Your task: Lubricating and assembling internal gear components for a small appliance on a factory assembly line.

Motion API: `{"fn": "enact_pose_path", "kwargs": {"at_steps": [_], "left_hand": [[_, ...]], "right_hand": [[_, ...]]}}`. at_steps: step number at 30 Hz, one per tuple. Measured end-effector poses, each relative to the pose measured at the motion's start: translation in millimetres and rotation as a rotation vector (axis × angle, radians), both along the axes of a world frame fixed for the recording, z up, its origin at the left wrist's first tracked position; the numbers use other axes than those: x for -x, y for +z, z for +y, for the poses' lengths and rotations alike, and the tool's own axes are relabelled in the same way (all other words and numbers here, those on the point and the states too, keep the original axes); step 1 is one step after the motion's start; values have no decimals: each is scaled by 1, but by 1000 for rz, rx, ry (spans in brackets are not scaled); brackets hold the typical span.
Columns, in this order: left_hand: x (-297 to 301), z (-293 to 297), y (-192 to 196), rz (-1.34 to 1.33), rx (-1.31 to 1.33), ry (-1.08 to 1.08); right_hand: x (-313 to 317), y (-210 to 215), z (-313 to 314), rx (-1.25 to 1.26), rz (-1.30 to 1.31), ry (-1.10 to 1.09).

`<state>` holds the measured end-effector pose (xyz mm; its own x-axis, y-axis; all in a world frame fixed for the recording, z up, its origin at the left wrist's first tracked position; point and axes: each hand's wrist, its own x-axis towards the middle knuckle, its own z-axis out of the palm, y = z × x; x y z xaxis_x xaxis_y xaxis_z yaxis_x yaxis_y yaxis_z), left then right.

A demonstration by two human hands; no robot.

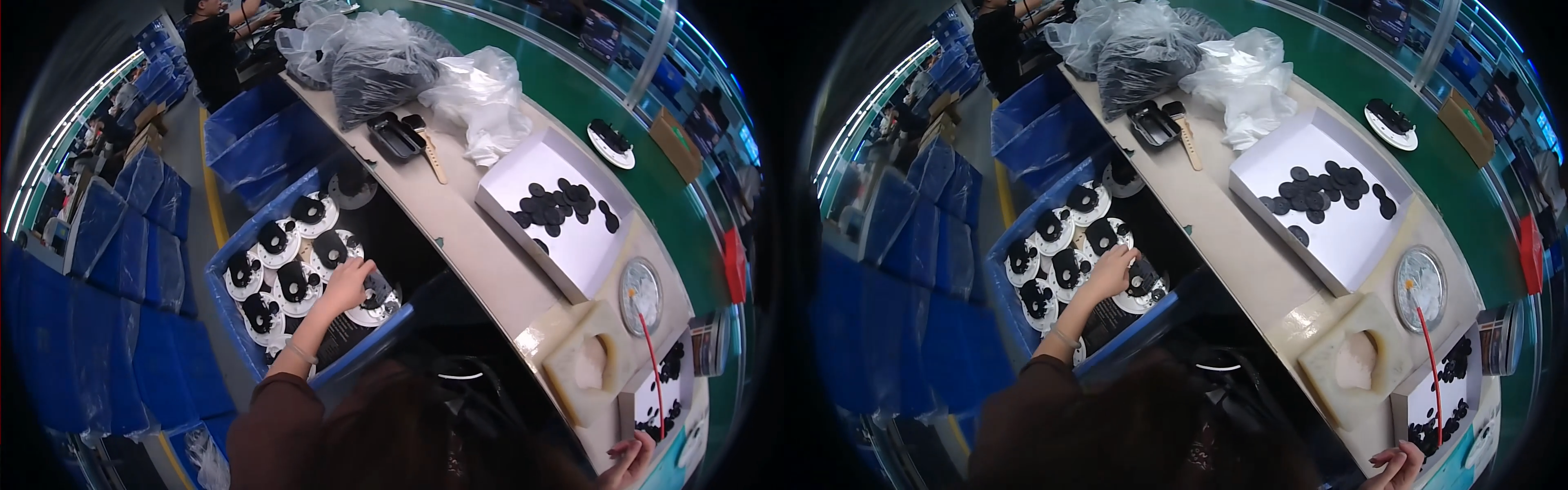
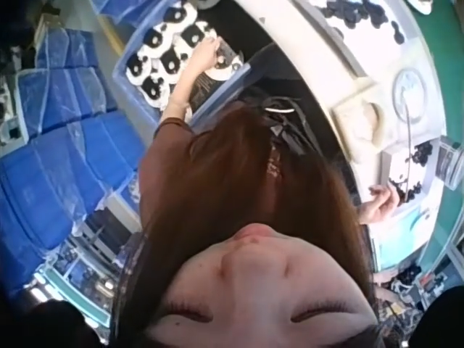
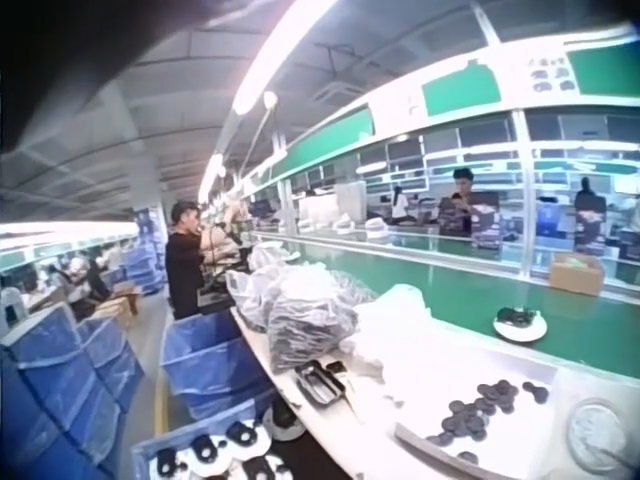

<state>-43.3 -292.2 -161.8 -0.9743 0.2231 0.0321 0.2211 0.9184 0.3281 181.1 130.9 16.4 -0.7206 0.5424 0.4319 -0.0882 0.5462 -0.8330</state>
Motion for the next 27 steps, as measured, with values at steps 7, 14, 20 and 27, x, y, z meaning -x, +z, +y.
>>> {"fn": "enact_pose_path", "kwargs": {"at_steps": [7, 14, 20, 27], "left_hand": [[-12, -23, 1, -172, 265, -327], [-8, -21, 3, -24, 408, -561], [-5, -17, -5, 11, 442, -689], [-14, -13, 1, 259, -185, -389]], "right_hand": [[-2, 2, -2, -12, -8, 5], [-5, 6, -3, -36, -4, -1], [-17, 6, 3, -46, 26, -44], [-34, 6, 11, -99, 41, -161]]}}
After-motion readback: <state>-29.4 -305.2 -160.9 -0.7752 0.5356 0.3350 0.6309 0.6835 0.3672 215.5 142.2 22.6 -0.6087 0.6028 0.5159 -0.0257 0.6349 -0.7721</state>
